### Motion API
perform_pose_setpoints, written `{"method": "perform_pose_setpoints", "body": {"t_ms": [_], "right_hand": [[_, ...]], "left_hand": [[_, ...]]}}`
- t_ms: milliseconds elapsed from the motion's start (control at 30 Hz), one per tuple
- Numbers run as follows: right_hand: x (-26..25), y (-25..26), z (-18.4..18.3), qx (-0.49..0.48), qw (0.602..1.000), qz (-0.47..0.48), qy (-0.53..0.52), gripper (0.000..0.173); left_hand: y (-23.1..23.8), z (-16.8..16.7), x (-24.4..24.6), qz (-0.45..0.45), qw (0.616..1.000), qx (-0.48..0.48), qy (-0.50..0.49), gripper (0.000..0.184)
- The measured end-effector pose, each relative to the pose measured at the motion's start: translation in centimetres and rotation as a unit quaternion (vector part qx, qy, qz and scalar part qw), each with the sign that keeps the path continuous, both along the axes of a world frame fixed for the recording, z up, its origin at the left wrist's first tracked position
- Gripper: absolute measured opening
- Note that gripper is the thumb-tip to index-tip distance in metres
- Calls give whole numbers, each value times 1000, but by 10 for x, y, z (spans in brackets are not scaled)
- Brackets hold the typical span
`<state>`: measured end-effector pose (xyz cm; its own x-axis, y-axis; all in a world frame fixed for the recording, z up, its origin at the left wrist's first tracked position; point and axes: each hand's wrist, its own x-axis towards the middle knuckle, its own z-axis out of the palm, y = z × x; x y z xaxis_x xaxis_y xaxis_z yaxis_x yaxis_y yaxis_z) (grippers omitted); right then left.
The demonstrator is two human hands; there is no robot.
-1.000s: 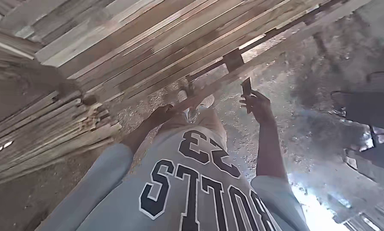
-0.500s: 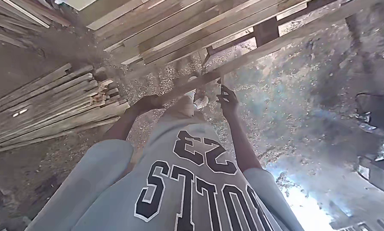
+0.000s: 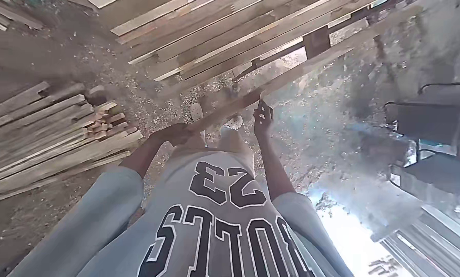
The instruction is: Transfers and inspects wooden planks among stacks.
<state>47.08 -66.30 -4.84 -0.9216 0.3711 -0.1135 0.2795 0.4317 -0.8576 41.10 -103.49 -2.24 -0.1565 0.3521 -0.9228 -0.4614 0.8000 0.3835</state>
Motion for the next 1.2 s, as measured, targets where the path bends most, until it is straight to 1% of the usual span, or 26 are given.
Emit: {"method": "perform_pose_setpoints", "body": {"t_ms": [33, 100, 133, 200, 233, 300, 333, 400, 467, 533, 600, 633, 667, 700, 767, 800, 833, 867, 900, 967, 1000, 1033, 1067, 1100, 1133, 1200], "right_hand": [[3, -6, 2, 41, 999, 3, -22, 46], [13, -17, 6, 132, 983, -1, -127, 44], [20, -21, 10, 158, 971, -9, -179, 45], [32, -23, 23, 176, 964, -32, -200, 45], [28, -20, 36, 178, 963, -38, -198, 45], [2, -13, 70, 178, 963, -43, -199, 45], [-19, -7, 85, 181, 961, -39, -207, 45], [-63, -4, 110, 179, 939, -11, -293, 43], [-88, -22, 126, 156, 909, 32, -386, 37], [-89, -59, 140, 145, 886, 68, -436, 32], [-77, -92, 152, 135, 864, 114, -471, 27], [-64, -100, 152, 124, 863, 132, -472, 21], [-51, -101, 150, 101, 858, 141, -484, 22], [-41, -96, 150, 63, 855, 136, -497, 28], [-24, -76, 148, -26, 869, 88, -486, 36], [-18, -65, 150, -82, 884, 49, -458, 39], [-13, -55, 151, -132, 898, 6, -419, 43], [-8, -43, 147, -159, 913, -23, -374, 46], [-6, -32, 140, -156, 928, -28, -337, 49], [-8, -15, 125, -91, 957, 4, -274, 50], [-18, -8, 116, -28, 969, 31, -242, 49], [-31, -3, 110, 47, 972, 56, -221, 48], [-42, -1, 107, 115, 967, 77, -212, 48], [-50, -2, 106, 176, 952, 98, -229, 49], [-55, -4, 106, 235, 928, 117, -264, 52], [-56, -9, 116, 294, 876, 149, -353, 59]], "left_hand": [[0, 5, 1, -12, 1000, 3, 7, 42], [-6, -6, 2, -23, 999, 4, 21, 50], [-7, -9, 1, -19, 1000, 5, 9, 54], [-4, -4, 0, -19, 1000, 5, -7, 57], [-4, -6, 0, -24, 1000, 7, 1, 58], [-8, -14, 4, -45, 998, 21, 44, 59], [-9, -17, 4, -57, 995, 27, 78, 60], [-11, -16, 4, -82, 987, 34, 137, 62], [-9, -7, 12, -83, 980, 20, 180, 62], [-6, -2, 16, -57, 978, -2, 202, 65], [-5, 1, 16, -45, 976, -7, 211, 69], [-4, 1, 17, -49, 976, -14, 211, 70], [-3, 3, 19, -57, 976, -18, 211, 71], [-2, 5, 19, -71, 974, -15, 214, 69], [-3, 9, 13, -120, 964, 34, 233, 63], [-6, 6, 5, -161, 954, 84, 237, 52], [-11, -6, -3, -183, 945, 140, 230, 45], [-16, -19, -7, -177, 944, 177, 216, 47], [-19, -23, -11, -165, 948, 185, 198, 50], [-16, -19, -9, -130, 970, 155, 132, 59], [-14, -18, -13, -101, 982, 132, 92, 64], [-12, -21, -13, -52, 990, 118, 55, 66], [-11, -21, -11, 1, 993, 115, 24, 63], [-8, -15, -9, 33, 993, 110, 10, 55], [-4, -5, -8, 43, 994, 98, 16, 52], [2, 4, -6, 24, 994, 82, 63, 58]]}}
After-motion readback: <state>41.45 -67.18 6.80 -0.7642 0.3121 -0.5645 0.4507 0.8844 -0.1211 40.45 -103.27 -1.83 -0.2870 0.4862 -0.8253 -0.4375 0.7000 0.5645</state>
